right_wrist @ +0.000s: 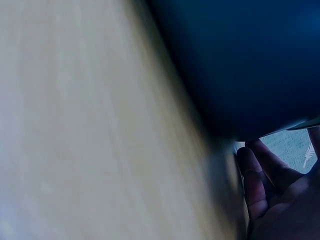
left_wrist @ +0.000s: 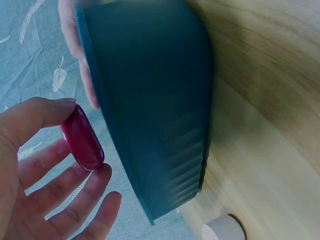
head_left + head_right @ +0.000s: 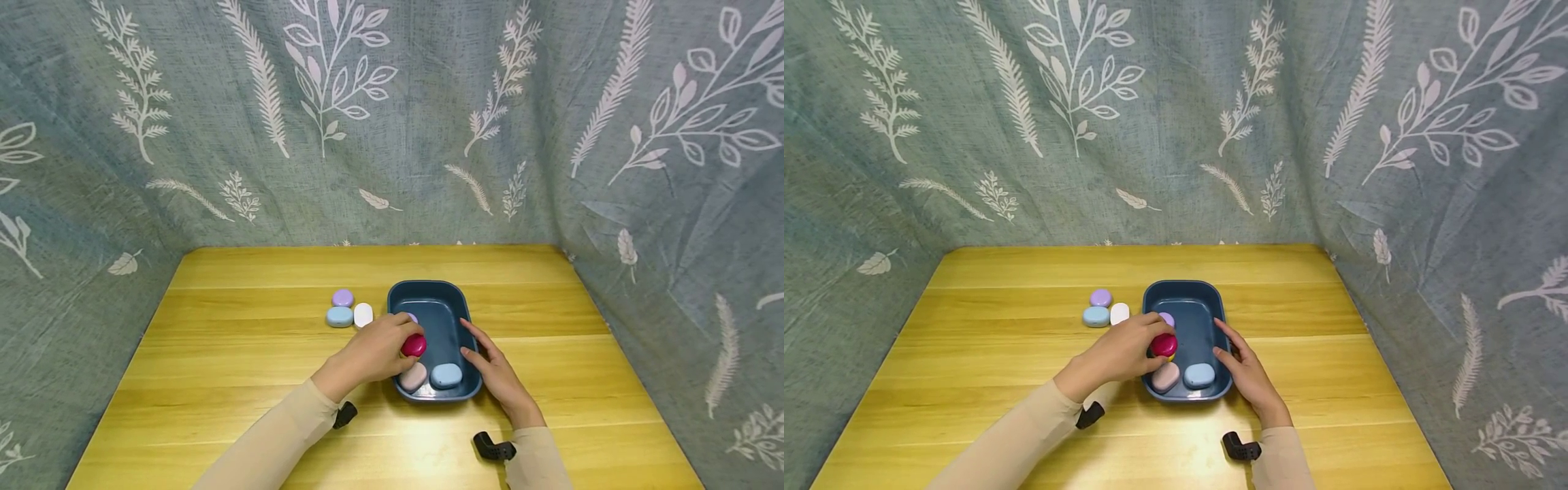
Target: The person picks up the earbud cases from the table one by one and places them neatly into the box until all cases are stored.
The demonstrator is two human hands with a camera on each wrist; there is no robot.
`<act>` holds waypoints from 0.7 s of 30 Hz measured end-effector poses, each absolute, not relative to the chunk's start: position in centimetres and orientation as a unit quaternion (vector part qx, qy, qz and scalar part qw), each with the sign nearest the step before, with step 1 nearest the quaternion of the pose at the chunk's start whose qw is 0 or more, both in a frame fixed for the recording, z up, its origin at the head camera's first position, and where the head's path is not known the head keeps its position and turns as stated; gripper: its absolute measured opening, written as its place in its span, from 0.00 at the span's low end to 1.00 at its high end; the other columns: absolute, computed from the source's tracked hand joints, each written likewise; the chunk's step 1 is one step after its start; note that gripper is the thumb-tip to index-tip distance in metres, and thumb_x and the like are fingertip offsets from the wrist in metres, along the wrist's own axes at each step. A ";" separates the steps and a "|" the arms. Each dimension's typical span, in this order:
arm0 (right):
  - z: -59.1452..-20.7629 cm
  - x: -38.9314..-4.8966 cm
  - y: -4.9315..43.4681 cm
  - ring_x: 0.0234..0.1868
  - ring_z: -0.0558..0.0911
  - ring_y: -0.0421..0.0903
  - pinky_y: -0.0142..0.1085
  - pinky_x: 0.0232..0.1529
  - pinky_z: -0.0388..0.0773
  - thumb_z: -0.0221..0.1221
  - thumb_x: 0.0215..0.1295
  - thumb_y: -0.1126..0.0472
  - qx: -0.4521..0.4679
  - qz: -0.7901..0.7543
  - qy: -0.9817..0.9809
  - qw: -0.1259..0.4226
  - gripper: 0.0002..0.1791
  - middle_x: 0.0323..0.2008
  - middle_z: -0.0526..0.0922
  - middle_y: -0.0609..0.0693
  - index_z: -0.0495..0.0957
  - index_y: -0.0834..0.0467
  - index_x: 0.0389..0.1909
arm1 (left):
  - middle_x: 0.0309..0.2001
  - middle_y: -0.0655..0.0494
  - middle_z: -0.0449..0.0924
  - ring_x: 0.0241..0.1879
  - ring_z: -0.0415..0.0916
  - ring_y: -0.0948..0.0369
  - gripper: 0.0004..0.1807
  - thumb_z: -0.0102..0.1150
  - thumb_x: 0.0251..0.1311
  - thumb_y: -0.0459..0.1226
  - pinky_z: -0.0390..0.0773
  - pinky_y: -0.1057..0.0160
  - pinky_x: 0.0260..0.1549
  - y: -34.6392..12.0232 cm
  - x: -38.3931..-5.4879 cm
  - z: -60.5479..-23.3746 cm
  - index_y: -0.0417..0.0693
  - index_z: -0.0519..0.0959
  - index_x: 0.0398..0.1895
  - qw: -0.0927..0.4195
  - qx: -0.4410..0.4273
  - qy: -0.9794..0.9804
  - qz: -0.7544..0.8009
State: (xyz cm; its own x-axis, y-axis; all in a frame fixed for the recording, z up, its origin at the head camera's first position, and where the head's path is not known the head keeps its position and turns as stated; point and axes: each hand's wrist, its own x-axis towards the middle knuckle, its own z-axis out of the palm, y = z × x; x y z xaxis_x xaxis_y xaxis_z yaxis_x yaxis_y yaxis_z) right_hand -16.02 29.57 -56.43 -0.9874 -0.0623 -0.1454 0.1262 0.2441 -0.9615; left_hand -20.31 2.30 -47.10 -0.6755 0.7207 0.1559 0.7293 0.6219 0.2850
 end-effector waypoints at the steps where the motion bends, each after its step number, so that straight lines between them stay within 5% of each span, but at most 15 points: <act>1: -56.5 -16.0 29.6 0.78 0.44 0.52 0.60 0.73 0.44 0.54 0.70 0.49 0.020 -0.614 0.785 0.077 0.30 0.76 0.49 0.41 0.59 0.30 0.70 | 0.51 0.59 0.76 0.45 0.76 0.60 0.22 0.66 0.54 0.48 0.78 0.64 0.45 2.4 -20.3 -47.2 0.55 0.79 0.53 0.014 -0.403 -0.901 -0.162; 21: -56.6 -15.9 29.8 0.76 0.50 0.51 0.58 0.71 0.52 0.55 0.70 0.47 0.012 -0.623 0.777 0.082 0.31 0.76 0.49 0.41 0.58 0.33 0.71 | 0.47 0.60 0.77 0.42 0.76 0.62 0.23 0.66 0.55 0.49 0.79 0.66 0.40 5.0 -20.6 -48.2 0.56 0.78 0.55 0.005 -0.426 -0.895 -0.130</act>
